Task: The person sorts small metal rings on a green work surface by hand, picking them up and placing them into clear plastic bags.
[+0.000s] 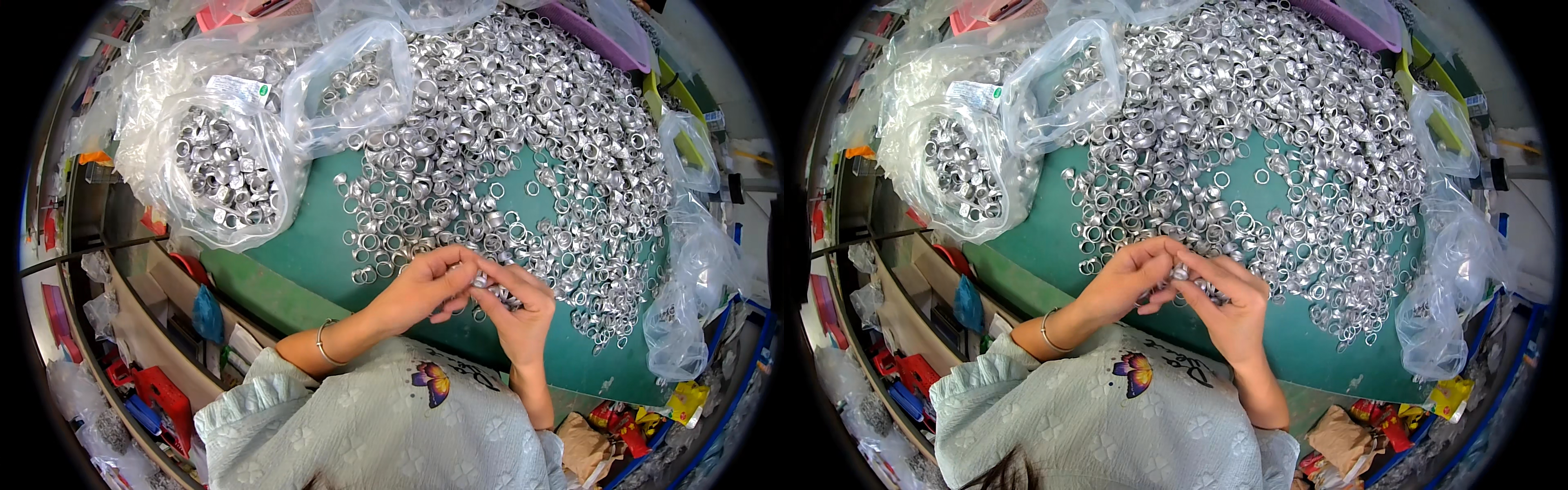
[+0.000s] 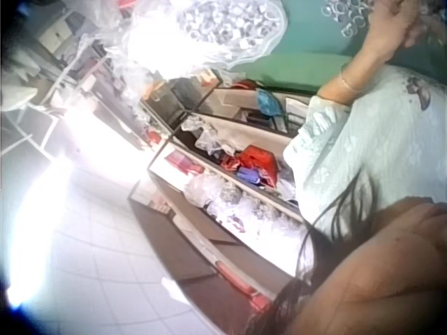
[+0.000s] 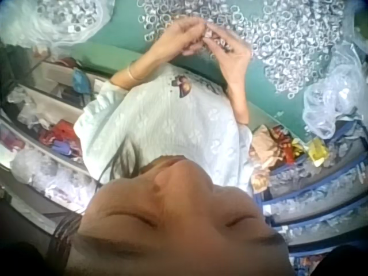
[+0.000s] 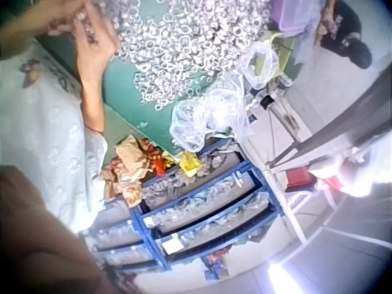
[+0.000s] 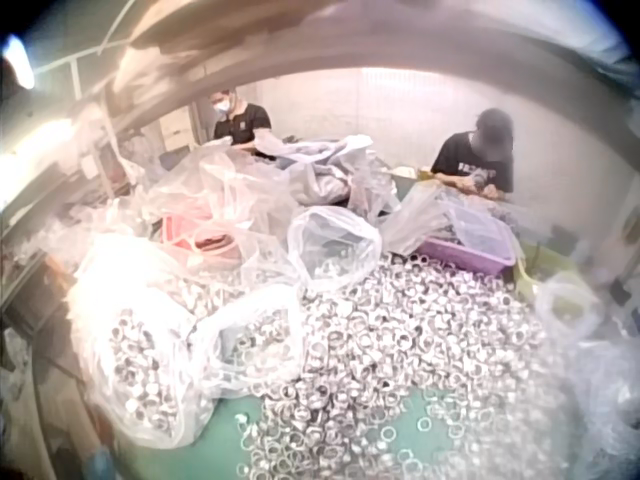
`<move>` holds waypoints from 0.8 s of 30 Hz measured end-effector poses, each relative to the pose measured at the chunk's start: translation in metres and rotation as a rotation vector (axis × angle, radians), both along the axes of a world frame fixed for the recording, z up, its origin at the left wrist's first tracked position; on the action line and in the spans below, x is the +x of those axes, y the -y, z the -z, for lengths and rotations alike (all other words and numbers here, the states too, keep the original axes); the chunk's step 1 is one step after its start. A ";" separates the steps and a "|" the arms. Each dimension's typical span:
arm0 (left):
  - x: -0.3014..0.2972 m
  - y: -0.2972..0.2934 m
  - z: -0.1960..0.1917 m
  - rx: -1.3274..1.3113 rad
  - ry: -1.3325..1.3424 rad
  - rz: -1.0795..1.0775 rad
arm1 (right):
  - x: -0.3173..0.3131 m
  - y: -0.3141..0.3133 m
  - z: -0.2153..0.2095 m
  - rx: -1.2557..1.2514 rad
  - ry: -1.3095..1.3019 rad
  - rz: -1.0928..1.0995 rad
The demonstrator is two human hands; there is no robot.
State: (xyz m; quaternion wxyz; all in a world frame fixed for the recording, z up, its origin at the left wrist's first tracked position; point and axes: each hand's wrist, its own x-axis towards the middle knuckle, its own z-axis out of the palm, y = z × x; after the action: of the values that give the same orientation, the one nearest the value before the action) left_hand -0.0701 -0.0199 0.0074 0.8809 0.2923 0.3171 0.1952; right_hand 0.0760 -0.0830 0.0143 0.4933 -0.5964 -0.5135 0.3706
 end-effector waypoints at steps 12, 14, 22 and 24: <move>-0.021 0.001 0.034 -0.255 0.070 -0.170 | 0.010 -0.032 0.022 -0.111 0.387 0.114; -0.018 0.002 0.029 -0.200 0.009 -0.209 | -0.004 -0.047 0.022 -0.122 0.746 0.116; -0.020 -0.001 0.034 0.080 -0.140 -0.187 | 0.023 -0.044 0.026 -0.132 0.302 0.140; -0.018 -0.002 0.028 0.187 -0.213 -0.190 | 0.027 -0.030 0.022 -0.398 -0.205 0.184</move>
State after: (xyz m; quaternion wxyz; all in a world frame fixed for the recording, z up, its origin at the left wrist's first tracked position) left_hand -0.0881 -0.0181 -0.0201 0.7889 0.3607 0.4151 0.2743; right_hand 0.1025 -0.0535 -0.0077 0.4471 -0.6854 -0.3212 0.4766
